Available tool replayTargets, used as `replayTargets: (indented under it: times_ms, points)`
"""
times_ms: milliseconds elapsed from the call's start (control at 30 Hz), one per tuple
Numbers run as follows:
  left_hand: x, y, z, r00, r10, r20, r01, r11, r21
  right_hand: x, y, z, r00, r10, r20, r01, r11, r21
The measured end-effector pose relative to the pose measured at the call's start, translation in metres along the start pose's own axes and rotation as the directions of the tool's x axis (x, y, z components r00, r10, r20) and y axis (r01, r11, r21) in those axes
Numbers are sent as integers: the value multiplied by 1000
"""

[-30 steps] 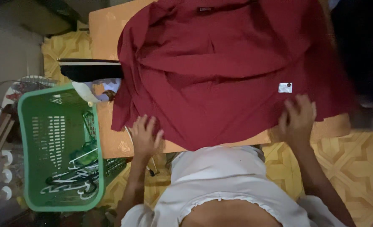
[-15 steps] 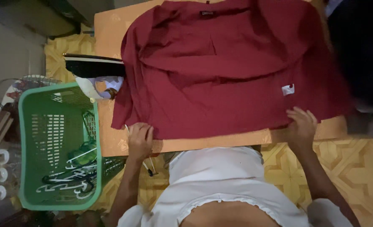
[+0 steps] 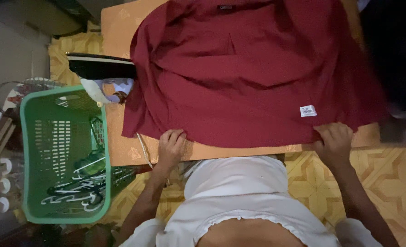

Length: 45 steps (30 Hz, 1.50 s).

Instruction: Ironing a red shirt on a table.

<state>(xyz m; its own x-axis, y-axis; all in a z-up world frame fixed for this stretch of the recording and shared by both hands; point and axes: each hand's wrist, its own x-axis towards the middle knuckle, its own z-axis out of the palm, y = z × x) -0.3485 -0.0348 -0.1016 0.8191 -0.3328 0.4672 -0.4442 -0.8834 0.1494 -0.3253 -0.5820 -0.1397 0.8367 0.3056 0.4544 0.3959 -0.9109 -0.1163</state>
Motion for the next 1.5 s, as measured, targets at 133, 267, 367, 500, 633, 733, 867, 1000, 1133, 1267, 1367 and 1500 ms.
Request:
replayTargets:
  times_ms: [133, 267, 367, 500, 633, 733, 867, 1000, 1133, 1267, 1367, 1500]
  points:
    - [-23, -24, 22, 975, -207, 80, 219, 958, -187, 9, -16, -19, 997, 32, -65, -31, 999, 29]
    - [-12, -27, -7, 998, -22, 57, 24, 999, -39, 7, -17, -23, 999, -31, -16, 31, 999, -33]
    - [-16, -35, -18, 985, 86, 149, -88, 996, 8, 13, -17, -39, 995, -80, 50, 85, 992, -93]
    - [16, -6, -70, 998, 7, -59, -3, 998, 68, 8, -12, -54, 995, -86, 55, 91, 989, -113]
    - [3, 2, -87, 981, -29, 190, 14, 997, 79, 15, -21, -71, 994, -80, 72, 88, 989, -118]
    - [-23, 1, -77, 913, -40, 406, 6, 996, 84, 3, -23, -62, 801, 104, 590, 178, 899, -400]
    - [-40, -1, -67, 872, -43, 488, -3, 996, 94, 3, -33, -68, 886, -63, 459, 130, 985, -115]
    - [-27, -1, -61, 903, 8, 431, -39, 997, 64, 5, -29, -62, 890, -92, 446, 179, 971, -157]
    - [-12, 9, -62, 892, 109, 439, -133, 991, 24, 11, -30, -65, 809, 5, 588, 133, 973, -190]
    - [-33, 21, -60, 835, 138, 532, -67, 986, -151, 1, -37, -70, 850, -104, 516, 177, 980, -93]
    - [-28, 30, -57, 832, 101, 545, -60, 994, -93, -10, -42, -62, 833, -72, 548, 191, 968, -163]
    - [-20, 43, -67, 807, 77, 585, -85, 996, -14, -24, -44, -43, 830, -9, 557, 176, 953, -247]
